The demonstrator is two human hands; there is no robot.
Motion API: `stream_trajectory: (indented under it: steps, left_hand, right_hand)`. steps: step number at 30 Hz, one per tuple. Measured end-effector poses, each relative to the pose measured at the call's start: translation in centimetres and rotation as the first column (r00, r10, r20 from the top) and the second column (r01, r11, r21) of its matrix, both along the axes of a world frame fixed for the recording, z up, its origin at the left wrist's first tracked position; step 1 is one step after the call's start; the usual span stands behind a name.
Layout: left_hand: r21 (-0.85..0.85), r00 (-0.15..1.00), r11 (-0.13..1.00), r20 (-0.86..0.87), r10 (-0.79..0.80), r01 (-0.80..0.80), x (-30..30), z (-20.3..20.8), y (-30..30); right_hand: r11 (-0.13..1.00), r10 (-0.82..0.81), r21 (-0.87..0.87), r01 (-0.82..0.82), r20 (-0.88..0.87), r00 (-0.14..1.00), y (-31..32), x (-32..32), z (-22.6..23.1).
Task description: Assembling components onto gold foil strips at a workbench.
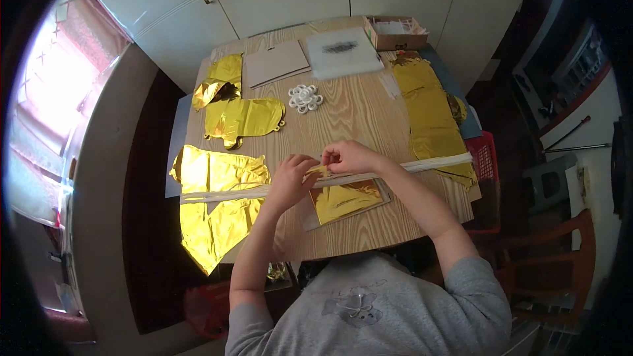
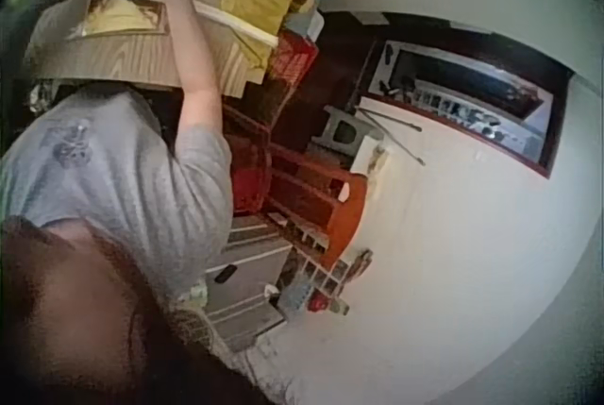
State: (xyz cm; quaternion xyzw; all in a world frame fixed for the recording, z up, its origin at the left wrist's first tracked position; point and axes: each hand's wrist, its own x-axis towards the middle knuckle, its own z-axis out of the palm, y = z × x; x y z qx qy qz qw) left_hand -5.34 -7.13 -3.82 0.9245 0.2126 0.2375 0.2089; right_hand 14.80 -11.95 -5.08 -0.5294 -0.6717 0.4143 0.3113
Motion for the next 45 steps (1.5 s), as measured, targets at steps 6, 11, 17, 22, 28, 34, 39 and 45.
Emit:
stream_trajectory:
  steps: [6, 11, 17, 22, 28, 34, 39, 45]
  left_hand:
    - [0.141, 0.997, 0.988, -0.044, 0.063, -0.056, 0.7, -1.0, -0.2]
    - [0.422, 0.997, 0.903, 0.023, 0.078, -0.080, 0.0, -0.9, -1.2]
    - [0.446, 0.989, 0.895, -0.130, 0.070, -0.004, -0.6, -0.9, -2.9]
    - [0.321, 0.981, 0.946, -0.165, 0.101, -0.044, -0.6, -1.0, -3.2]
    - [0.287, 0.986, 0.951, -0.088, 0.142, -0.112, 0.0, -0.6, -3.4]
    - [0.261, 0.976, 0.964, -0.188, 0.112, -0.060, 0.1, -0.6, -3.5]
    - [0.286, 0.976, 0.953, -0.155, 0.150, -0.101, -0.1, -1.7, -3.6]
    - [0.250, 0.979, 0.965, -0.163, 0.119, -0.076, -0.2, -1.3, -3.9]
  right_hand:
    - [0.999, -0.008, 0.033, 0.009, -0.003, 1.000, -0.1, -0.2, 0.1]
    - [0.998, -0.062, -0.021, 0.060, -0.130, 0.990, 0.4, -0.2, -1.2]
    - [0.990, -0.081, -0.138, 0.028, -0.395, 0.915, 1.0, 0.0, -2.2]
    - [0.953, -0.110, -0.303, -0.018, -0.400, 0.910, 1.0, 0.1, -0.9]
    - [0.979, -0.029, -0.197, -0.062, -0.431, 0.902, 0.4, -0.2, -0.4]
    - [0.989, -0.047, -0.143, -0.029, -0.498, 0.866, 0.6, 0.0, 0.3]
    - [0.995, -0.072, -0.098, 0.024, -0.527, 0.847, 0.4, 0.5, 5.5]
    - [0.998, -0.003, 0.045, 0.041, -0.637, 0.771, 0.0, 1.4, 9.9]
